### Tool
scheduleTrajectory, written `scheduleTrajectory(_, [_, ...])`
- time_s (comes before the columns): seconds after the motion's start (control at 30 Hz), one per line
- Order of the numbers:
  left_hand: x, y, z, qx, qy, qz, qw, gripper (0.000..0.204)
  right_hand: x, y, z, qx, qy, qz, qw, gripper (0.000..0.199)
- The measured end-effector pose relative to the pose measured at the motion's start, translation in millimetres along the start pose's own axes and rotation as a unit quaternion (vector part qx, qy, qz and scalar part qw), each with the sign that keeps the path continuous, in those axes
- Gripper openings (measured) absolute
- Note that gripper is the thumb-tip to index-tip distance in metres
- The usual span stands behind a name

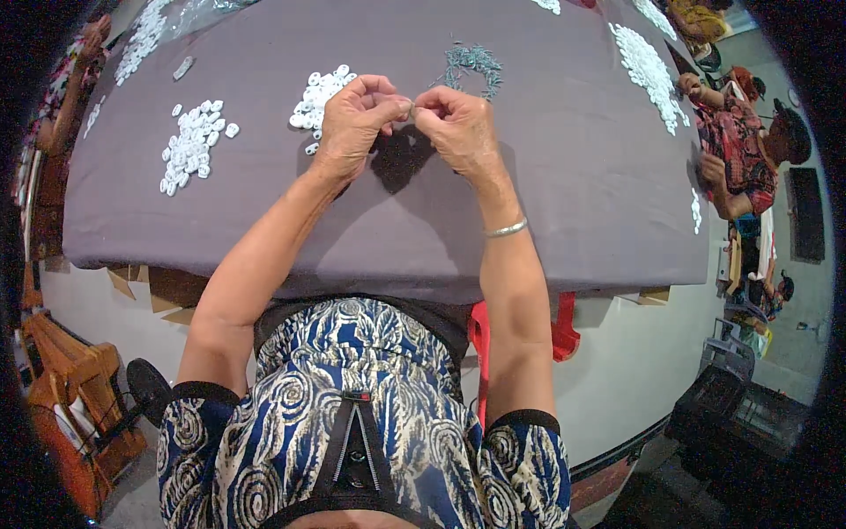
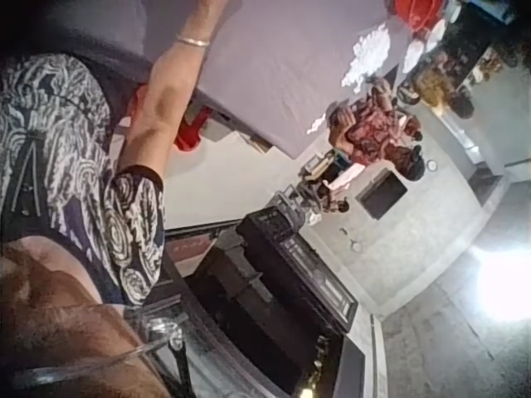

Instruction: The person assembles plastic fasteners by picking up white plastic components and small metal springs from the table and inserting the springs into the plastic components by hand.

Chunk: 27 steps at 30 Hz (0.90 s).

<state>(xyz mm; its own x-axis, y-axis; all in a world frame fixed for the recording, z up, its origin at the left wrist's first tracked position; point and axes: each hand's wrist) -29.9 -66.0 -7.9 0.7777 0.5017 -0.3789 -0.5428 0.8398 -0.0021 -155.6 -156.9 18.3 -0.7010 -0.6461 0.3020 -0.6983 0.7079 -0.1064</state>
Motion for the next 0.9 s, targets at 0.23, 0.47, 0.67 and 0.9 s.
scheduleTrajectory(0.23, [0.2, -1.0, -3.2, -0.011, 0.016, -0.007, 1.0, 0.025, -0.7, -0.6, 7.4, 0.054, 0.045, 0.009, 0.997, 0.008])
scheduleTrajectory(0.47, [-1.5, 0.1, -0.4, -0.062, -0.035, -0.031, 0.997, 0.03, 7.0, 2.8, -10.9, -0.104, -0.122, -0.069, 0.985, 0.012])
scheduleTrajectory(0.67, [-2.5, 5.2, -1.6, -0.135, -0.121, -0.043, 0.982, 0.027, 12.0, 2.7, -9.7, -0.121, -0.198, -0.102, 0.967, 0.011])
scheduleTrajectory(0.9, [-1.2, 5.9, 4.1, -0.127, -0.128, -0.067, 0.981, 0.024, 13.9, 2.0, -9.8, -0.161, -0.246, -0.107, 0.95, 0.008])
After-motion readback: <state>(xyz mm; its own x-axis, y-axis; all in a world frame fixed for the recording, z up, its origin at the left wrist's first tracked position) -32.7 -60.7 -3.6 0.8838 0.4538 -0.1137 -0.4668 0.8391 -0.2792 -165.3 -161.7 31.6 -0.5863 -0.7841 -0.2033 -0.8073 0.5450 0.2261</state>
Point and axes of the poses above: each hand's wrist, its own y-axis away from the middle knuckle, its own x-axis out of the back of the hand, z = x × y
